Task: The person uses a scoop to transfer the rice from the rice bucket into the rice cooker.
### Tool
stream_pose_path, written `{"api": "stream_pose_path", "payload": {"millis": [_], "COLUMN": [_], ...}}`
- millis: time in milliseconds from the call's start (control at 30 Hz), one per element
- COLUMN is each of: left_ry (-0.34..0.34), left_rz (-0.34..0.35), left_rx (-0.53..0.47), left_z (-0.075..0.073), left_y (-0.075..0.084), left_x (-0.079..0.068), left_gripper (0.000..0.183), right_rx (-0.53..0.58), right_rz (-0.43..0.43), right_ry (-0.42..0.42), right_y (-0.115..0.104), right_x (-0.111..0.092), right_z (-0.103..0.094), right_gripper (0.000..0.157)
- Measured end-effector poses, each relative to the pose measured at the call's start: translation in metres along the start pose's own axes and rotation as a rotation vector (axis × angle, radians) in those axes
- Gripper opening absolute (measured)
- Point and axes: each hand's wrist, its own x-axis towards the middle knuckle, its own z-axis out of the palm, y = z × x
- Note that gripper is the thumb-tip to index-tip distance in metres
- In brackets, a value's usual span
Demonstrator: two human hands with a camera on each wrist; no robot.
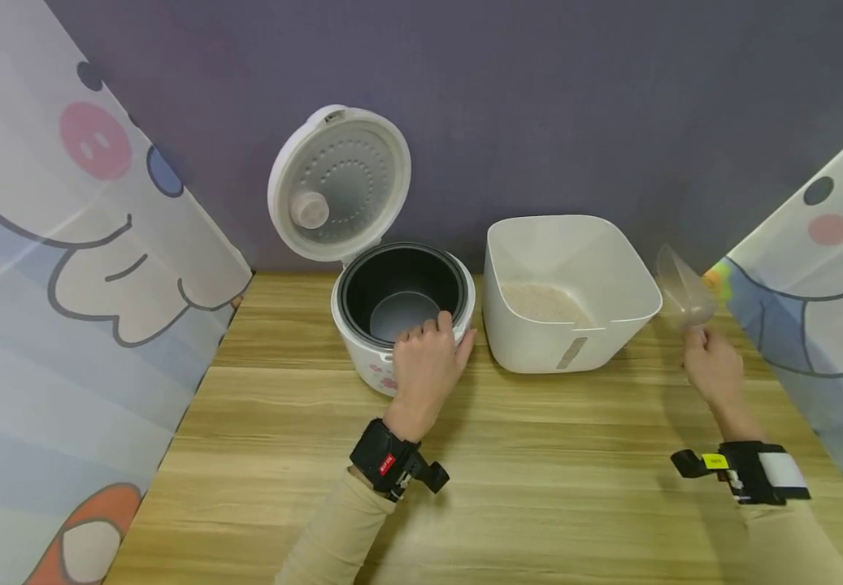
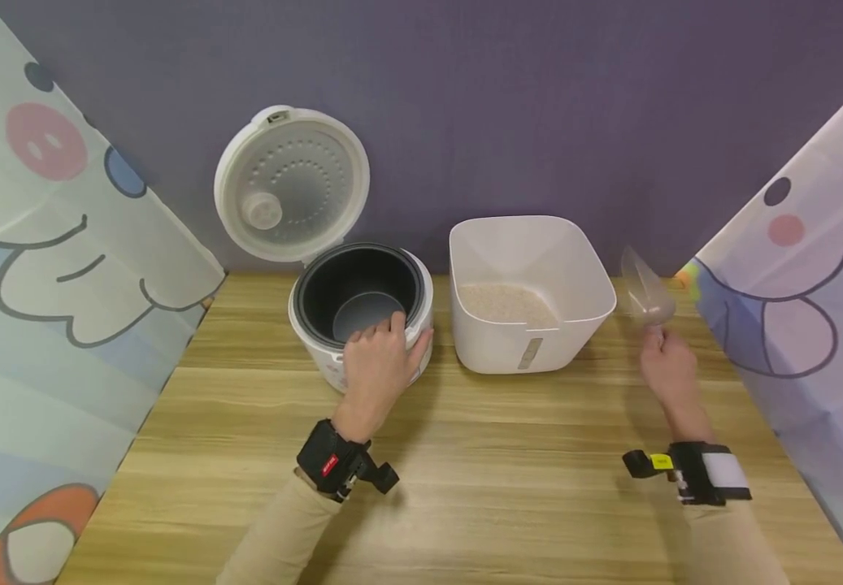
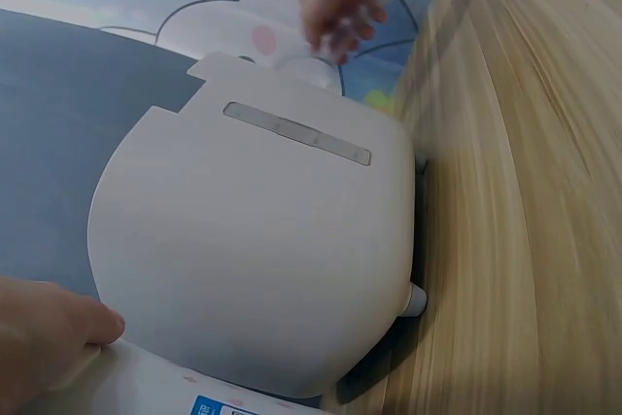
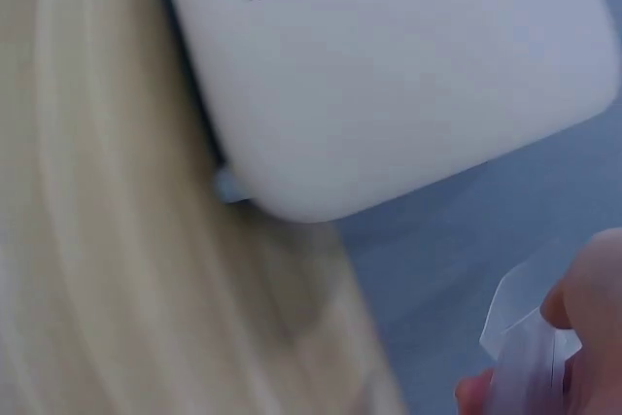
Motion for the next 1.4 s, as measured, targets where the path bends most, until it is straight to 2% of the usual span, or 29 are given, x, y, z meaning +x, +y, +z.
{"api": "stream_pose_path", "payload": {"millis": [167,367,567,800,1033,1233,1400], "left_ry": [0.015,0.034,0.045,0.022,-0.006,0.008,0.019], "left_rz": [0.001,0.011,0.007,0.007,0.001,0.0,-0.004], "left_rx": [0.021,0.051,0.05,0.042,0.031,0.036,0.032], "left_z": [-0.001,0.001,0.001,0.001,-0.001,0.0,0.002], "left_y": [-0.001,-0.001,-0.001,0.0,0.001,0.001,0.001], "left_x": [0.001,0.0,0.0,0.0,-0.001,0.0,-0.001], "left_gripper": [0.046,0.046,0.045,0.045,0.045,0.044,0.044], "right_rx": [-0.001,-0.067,-0.098,-0.211,-0.352,-0.477,-0.559], "right_rz": [-0.01,-0.068,-0.149,-0.332,-0.485,-0.66,-0.775], "right_ry": [-0.024,0.058,0.126,0.119,0.029,0.044,0.023], "right_y": [-0.02,-0.037,-0.057,-0.084,-0.11,-0.127,-0.137], "right_x": [-0.001,0.005,0.018,0.034,0.053,0.066,0.075], "right_z": [-0.028,-0.047,-0.057,-0.062,-0.066,-0.054,-0.042], "right_gripper": [0.053,0.062,0.07,0.052,0.046,0.034,0.038]}}
